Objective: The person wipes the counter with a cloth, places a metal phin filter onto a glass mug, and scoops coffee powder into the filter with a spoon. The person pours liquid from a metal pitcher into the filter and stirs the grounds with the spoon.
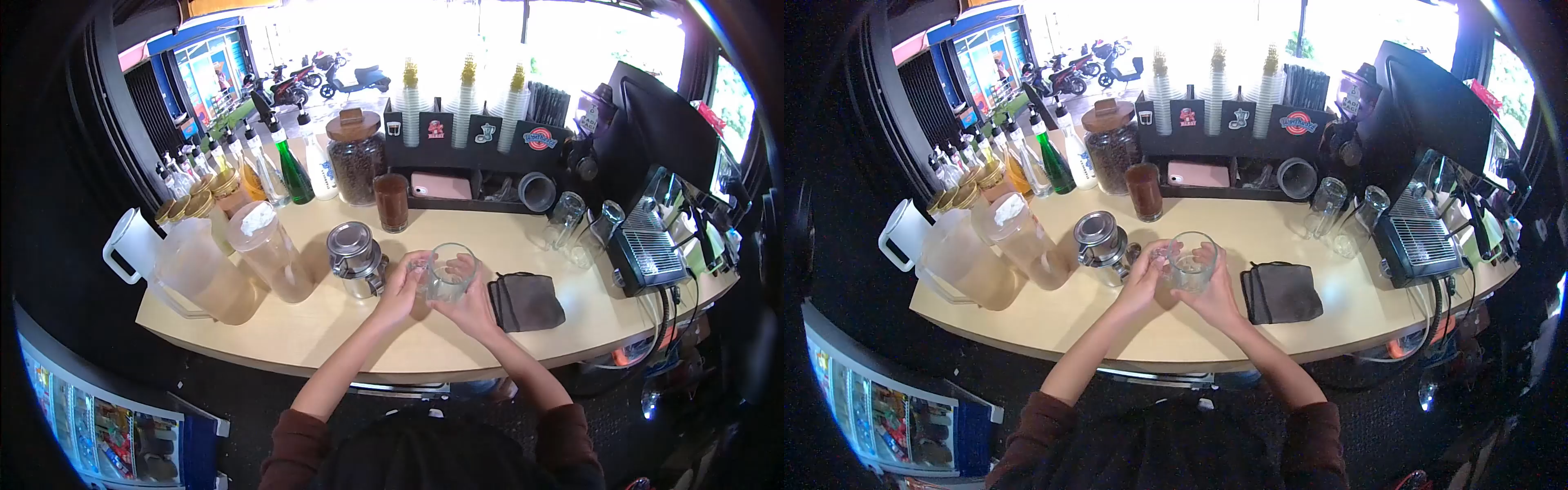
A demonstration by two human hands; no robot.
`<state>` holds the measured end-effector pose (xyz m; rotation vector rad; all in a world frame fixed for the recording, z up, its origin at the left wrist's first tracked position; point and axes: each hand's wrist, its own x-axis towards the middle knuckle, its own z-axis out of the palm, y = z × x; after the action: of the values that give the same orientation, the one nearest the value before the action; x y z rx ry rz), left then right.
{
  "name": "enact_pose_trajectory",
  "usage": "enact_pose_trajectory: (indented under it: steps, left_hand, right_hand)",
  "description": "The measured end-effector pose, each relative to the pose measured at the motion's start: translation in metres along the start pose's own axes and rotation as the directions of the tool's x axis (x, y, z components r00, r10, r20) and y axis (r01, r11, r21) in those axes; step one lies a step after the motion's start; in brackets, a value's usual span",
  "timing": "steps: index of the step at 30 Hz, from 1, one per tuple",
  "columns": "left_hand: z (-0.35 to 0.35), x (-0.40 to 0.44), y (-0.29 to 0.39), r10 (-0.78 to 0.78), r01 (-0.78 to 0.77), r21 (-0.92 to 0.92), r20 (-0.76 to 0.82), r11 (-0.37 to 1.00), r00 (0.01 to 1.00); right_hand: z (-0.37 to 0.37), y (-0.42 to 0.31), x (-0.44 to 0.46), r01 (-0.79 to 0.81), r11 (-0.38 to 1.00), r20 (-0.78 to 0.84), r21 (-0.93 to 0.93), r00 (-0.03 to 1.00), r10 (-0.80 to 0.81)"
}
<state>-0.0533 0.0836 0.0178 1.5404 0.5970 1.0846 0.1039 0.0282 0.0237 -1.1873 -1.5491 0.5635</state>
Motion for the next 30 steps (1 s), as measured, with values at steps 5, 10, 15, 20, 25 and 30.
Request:
enact_pose_trajectory:
  steps: [5, 10, 15, 20, 25, 30]
  left_hand:
    - [-0.001, -0.01, 0.001, 0.072, -0.046, 0.187, -0.129, 0.981, 0.989]
    - [-0.002, -0.054, 0.019, 0.184, -0.13, 0.232, -0.231, 0.964, 0.955]
    - [-0.02, -0.076, 0.005, 0.53, -0.037, 0.684, -0.529, 0.729, 0.662]
    - [-0.035, -0.058, -0.01, 0.184, -0.019, 0.302, -0.529, 0.953, 0.828]
    - [-0.039, -0.047, -0.009, 0.211, -0.063, 0.29, -0.514, 0.955, 0.831]
    - [-0.052, -0.041, -0.011, 0.201, -0.013, 0.377, -0.465, 0.926, 0.862]
  right_hand:
    - [0.011, 0.024, 0.004, 0.001, 1.0, -0.045, -0.016, 0.999, -0.001]
    - [0.014, 0.029, 0.009, -0.031, 0.999, -0.087, -0.02, 0.996, 0.029]
    - [0.01, 0.02, 0.011, -0.033, 0.997, -0.031, -0.065, 0.999, 0.031]
    - [-0.004, 0.002, 0.009, 0.065, 0.998, -0.057, 0.001, 0.996, -0.065]
    - [-0.022, -0.028, 0.018, 0.19, 0.981, -0.132, -0.041, 0.972, -0.194]
    - [-0.014, -0.089, 0.05, 0.53, 0.82, -0.067, -0.218, 0.83, -0.554]
